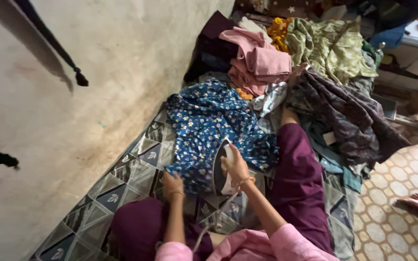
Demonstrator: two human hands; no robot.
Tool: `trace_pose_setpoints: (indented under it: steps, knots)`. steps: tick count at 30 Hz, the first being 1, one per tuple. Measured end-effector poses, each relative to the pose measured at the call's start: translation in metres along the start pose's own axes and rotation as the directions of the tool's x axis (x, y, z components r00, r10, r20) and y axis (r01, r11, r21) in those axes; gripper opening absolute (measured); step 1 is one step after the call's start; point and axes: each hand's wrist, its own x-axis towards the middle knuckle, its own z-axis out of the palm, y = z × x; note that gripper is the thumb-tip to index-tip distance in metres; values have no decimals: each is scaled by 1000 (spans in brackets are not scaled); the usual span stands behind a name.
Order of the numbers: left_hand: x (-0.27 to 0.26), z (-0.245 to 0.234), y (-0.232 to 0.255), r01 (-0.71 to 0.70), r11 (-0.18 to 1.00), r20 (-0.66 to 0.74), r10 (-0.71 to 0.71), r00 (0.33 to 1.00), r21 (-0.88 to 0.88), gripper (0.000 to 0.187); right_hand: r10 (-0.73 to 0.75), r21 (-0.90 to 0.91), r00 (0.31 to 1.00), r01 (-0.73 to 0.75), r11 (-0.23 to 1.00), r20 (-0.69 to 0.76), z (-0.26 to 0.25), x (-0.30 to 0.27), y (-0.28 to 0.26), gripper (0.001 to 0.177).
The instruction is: The person irons a patterned cloth on the floor using a handheld iron. They then switch to a blue floral dress, smoothing and ironing it in sections.
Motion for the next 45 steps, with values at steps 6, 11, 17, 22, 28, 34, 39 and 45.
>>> trace_pose_setpoints:
  steps: [6,11,17,22,28,34,39,45]
  knots:
    - [78,-108,18,-79,992,40,75,996,98,33,90,397,993,-115,911,81,-43,-9,-22,76]
    - [89,-175,50,-142,854,-479,410,776,500,33,-24,529,1000,31,848,-19,-65,-7,-15,62]
    - [17,-110,97,-432,857,109,419,901,280,17,62,584,996,-9,811,-71,-91,0,-10,58]
    - [-77,14,73,-999,42,359,932,49,29,57,31,571,995,31,820,-98,-118,2,-16,57]
    - [-70,77,25,-963,268,736,659,153,-39,27,51,550,987,42,834,-152,-139,5,-23,55]
    - [-97,33,29,-878,472,967,250,42,-83,34,-55,519,980,148,842,-191,-140,34,-4,57]
    - [-47,39,130,-779,617,871,318,374,110,20,-30,554,999,46,832,-38,-142,76,5,58]
    - [-6,134,209,-618,767,533,453,714,176,33,-92,476,991,129,870,-102,-134,97,40,55]
